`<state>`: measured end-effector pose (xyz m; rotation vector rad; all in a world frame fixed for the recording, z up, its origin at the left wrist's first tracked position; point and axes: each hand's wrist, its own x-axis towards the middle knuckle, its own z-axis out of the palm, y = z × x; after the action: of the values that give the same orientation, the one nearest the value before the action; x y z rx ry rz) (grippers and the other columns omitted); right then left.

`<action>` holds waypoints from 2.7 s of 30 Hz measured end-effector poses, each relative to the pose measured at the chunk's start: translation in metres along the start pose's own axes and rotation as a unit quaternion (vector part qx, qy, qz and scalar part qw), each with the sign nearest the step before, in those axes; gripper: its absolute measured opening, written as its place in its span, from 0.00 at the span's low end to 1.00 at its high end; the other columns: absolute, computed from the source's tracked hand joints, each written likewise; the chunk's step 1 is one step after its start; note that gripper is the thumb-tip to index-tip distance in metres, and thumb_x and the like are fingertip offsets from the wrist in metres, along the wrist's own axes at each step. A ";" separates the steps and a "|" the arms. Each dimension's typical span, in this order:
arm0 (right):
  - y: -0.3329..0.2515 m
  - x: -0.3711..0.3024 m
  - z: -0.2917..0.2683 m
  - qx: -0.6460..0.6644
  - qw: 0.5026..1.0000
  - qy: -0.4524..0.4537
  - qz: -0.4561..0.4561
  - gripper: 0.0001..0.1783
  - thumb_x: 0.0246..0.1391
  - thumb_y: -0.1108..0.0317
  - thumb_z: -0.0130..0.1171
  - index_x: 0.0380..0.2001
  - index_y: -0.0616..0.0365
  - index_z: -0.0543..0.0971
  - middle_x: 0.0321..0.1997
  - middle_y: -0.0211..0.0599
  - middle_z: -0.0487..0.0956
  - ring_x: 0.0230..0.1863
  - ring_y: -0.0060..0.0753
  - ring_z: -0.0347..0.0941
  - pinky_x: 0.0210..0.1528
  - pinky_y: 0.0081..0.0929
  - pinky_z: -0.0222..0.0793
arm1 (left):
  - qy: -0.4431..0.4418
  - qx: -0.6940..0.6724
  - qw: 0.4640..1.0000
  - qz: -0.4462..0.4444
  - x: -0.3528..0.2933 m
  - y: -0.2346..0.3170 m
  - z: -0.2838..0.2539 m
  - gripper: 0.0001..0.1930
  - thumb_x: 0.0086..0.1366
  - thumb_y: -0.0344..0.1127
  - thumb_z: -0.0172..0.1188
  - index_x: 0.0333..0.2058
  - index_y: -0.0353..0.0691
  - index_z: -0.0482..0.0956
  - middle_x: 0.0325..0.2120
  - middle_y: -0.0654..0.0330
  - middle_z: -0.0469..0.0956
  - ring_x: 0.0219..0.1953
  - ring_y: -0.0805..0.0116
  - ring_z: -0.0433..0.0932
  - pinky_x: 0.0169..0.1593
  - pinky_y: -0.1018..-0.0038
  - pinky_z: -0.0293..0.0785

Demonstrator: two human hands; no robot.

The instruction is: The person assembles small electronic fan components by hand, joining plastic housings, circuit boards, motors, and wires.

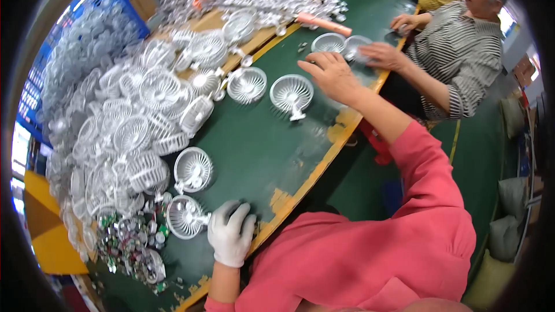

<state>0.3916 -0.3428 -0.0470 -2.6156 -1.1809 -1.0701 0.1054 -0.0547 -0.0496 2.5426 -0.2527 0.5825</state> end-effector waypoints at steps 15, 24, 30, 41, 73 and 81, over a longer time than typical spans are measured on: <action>-0.161 -0.015 -0.058 0.319 0.908 -0.123 -0.241 0.17 0.38 0.65 0.66 0.36 0.50 0.78 0.26 0.27 0.69 0.32 0.31 0.69 0.54 0.47 0.60 | 0.021 0.015 0.999 0.034 -0.025 0.003 -0.025 0.15 0.45 0.31 0.67 0.35 0.44 0.80 0.33 0.61 0.77 0.33 0.61 0.76 0.36 0.70 0.72; -0.237 -0.020 -0.047 0.420 0.869 -0.040 -0.259 0.17 0.41 0.62 0.65 0.38 0.49 0.78 0.25 0.24 0.69 0.31 0.26 0.68 0.55 0.46 0.60 | 0.068 0.068 0.990 -0.100 0.011 -0.044 -0.076 0.08 0.54 0.32 0.62 0.35 0.42 0.80 0.34 0.54 0.77 0.35 0.54 0.77 0.38 0.67 0.72; -0.245 -0.024 -0.041 0.496 0.834 -0.010 -0.243 0.14 0.46 0.61 0.63 0.34 0.54 0.76 0.27 0.29 0.68 0.32 0.31 0.68 0.55 0.45 0.59 | -0.035 0.133 0.979 -0.152 0.052 -0.071 -0.053 0.12 0.57 0.39 0.58 0.37 0.39 0.79 0.34 0.49 0.77 0.36 0.50 0.77 0.40 0.63 0.72; -0.242 -0.028 -0.041 0.521 0.828 0.002 -0.206 0.12 0.43 0.62 0.64 0.22 0.55 0.72 0.27 0.34 0.70 0.36 0.37 0.68 0.55 0.44 0.58 | -0.266 0.195 0.911 -0.247 0.094 -0.067 -0.049 0.19 0.47 0.42 0.67 0.36 0.41 0.73 0.30 0.53 0.81 0.35 0.53 0.80 0.41 0.63 0.73; -0.234 -0.022 -0.047 0.441 0.862 -0.025 -0.248 0.15 0.40 0.59 0.67 0.33 0.49 0.79 0.24 0.24 0.68 0.29 0.26 0.68 0.53 0.41 0.62 | 0.443 -0.163 0.876 -0.104 0.016 0.011 -0.124 0.16 0.64 0.41 0.55 0.41 0.32 0.67 0.37 0.53 0.73 0.28 0.72 0.71 0.31 0.79 0.69; -0.250 0.001 -0.075 0.500 0.842 -0.006 -0.203 0.33 0.40 0.49 0.66 0.51 0.53 0.76 0.32 0.28 0.72 0.31 0.29 0.70 0.48 0.37 0.63 | 0.037 -0.416 0.811 -0.410 -0.035 0.030 -0.080 0.27 0.58 0.35 0.61 0.54 0.32 0.64 0.29 0.57 0.78 0.25 0.78 0.72 0.27 0.83 0.69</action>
<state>0.1786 -0.1923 -0.0398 -1.5832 -1.7121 -0.2652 0.0375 -0.0364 0.0105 1.5274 0.5111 0.1453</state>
